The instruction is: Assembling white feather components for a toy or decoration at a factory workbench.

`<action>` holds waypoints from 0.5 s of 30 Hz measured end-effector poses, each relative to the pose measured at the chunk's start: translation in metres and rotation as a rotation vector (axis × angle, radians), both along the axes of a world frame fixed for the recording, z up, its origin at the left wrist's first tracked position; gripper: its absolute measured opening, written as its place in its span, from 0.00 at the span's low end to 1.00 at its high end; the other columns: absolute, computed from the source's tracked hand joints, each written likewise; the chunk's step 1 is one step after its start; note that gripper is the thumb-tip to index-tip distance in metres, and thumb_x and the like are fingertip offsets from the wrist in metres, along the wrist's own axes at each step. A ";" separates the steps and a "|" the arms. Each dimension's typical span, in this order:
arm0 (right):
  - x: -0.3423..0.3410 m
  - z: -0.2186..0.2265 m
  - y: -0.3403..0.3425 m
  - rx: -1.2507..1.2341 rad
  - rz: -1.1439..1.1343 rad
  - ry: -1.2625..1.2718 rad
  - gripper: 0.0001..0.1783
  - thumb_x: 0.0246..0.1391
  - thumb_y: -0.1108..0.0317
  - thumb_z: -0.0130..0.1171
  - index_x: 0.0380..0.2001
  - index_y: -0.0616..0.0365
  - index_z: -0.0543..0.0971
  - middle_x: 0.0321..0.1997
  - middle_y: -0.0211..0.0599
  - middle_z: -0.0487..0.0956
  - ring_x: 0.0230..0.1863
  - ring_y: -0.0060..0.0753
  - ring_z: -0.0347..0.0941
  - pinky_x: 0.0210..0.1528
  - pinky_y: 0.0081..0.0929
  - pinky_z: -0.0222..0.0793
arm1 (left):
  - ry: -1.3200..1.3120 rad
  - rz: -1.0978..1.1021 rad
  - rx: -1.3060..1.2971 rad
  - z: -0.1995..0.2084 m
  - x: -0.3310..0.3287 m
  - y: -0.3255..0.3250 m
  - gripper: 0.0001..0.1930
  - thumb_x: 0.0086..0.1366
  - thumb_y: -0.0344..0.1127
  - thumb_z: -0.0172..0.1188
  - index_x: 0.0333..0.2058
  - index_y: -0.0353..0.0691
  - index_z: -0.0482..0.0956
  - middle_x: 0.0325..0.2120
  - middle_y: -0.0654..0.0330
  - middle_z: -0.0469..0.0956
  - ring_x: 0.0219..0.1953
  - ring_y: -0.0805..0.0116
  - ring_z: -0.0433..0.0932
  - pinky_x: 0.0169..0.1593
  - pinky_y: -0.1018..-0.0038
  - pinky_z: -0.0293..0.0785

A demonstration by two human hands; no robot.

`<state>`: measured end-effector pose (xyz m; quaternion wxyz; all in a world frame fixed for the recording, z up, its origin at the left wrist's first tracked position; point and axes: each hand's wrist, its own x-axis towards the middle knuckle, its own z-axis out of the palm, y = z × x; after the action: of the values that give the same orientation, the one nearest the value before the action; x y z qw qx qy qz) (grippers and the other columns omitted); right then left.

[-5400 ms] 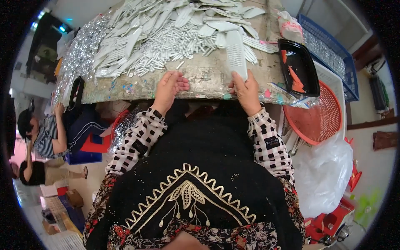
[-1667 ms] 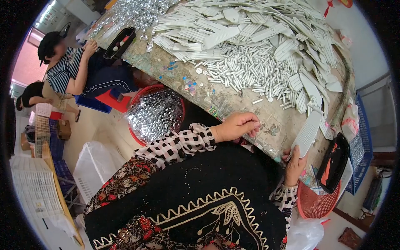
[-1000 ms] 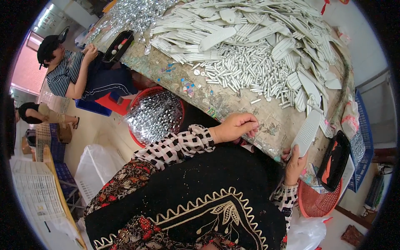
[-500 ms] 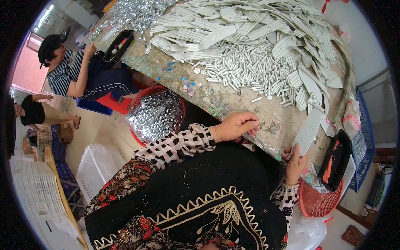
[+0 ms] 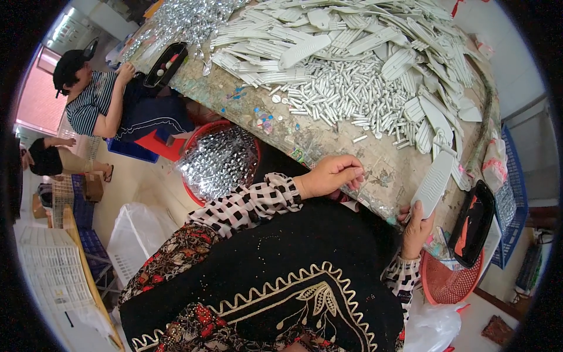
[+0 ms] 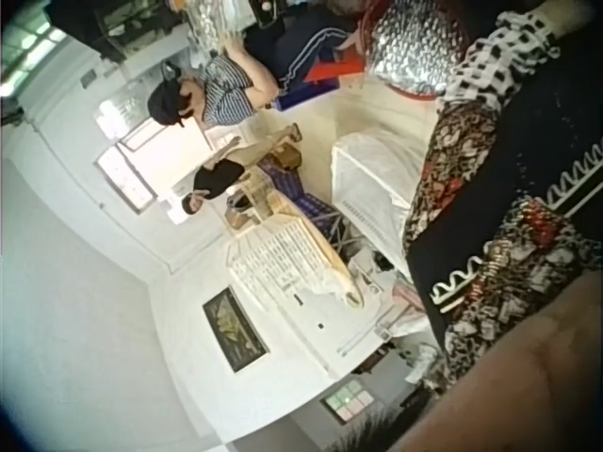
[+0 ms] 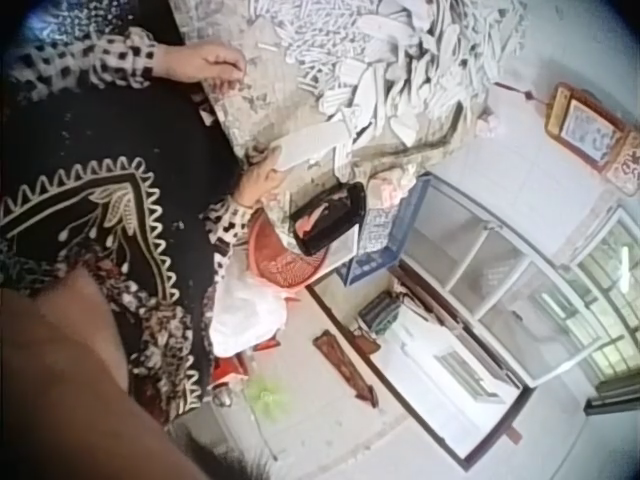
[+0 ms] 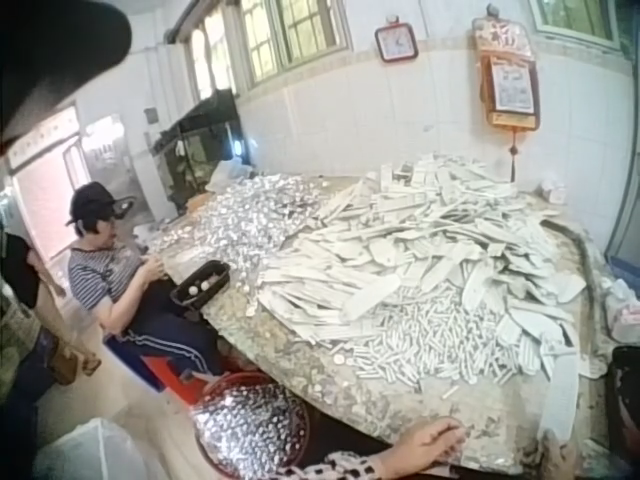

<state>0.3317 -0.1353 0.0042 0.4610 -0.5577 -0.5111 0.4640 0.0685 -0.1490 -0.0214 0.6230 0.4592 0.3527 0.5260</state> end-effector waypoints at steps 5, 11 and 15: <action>0.010 -0.005 0.015 -0.019 0.016 0.005 0.16 0.63 0.55 0.50 0.38 0.58 0.71 0.24 0.32 0.76 0.18 0.19 0.69 0.21 0.16 0.63 | 0.028 -0.031 -0.038 -0.003 0.005 0.012 0.10 0.70 0.35 0.50 0.40 0.32 0.73 0.31 0.59 0.78 0.31 0.74 0.78 0.38 0.77 0.77; 0.023 -0.010 0.050 -0.024 0.027 0.022 0.13 0.63 0.58 0.51 0.40 0.58 0.70 0.24 0.31 0.76 0.19 0.18 0.69 0.22 0.16 0.64 | -0.076 -0.065 -0.216 -0.005 0.012 0.049 0.13 0.70 0.38 0.50 0.42 0.33 0.73 0.35 0.56 0.77 0.36 0.70 0.78 0.41 0.72 0.77; 0.036 -0.016 0.064 -0.015 0.045 0.034 0.13 0.63 0.59 0.51 0.42 0.59 0.70 0.23 0.30 0.75 0.19 0.18 0.69 0.22 0.16 0.63 | -0.226 -0.199 -0.482 0.046 0.022 0.060 0.16 0.71 0.42 0.47 0.45 0.34 0.72 0.35 0.55 0.77 0.38 0.67 0.78 0.42 0.69 0.78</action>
<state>0.3673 -0.0709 -0.0117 0.4549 -0.5415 -0.5120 0.4875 0.0904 -0.0890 0.0242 0.7982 0.2686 0.3490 0.4109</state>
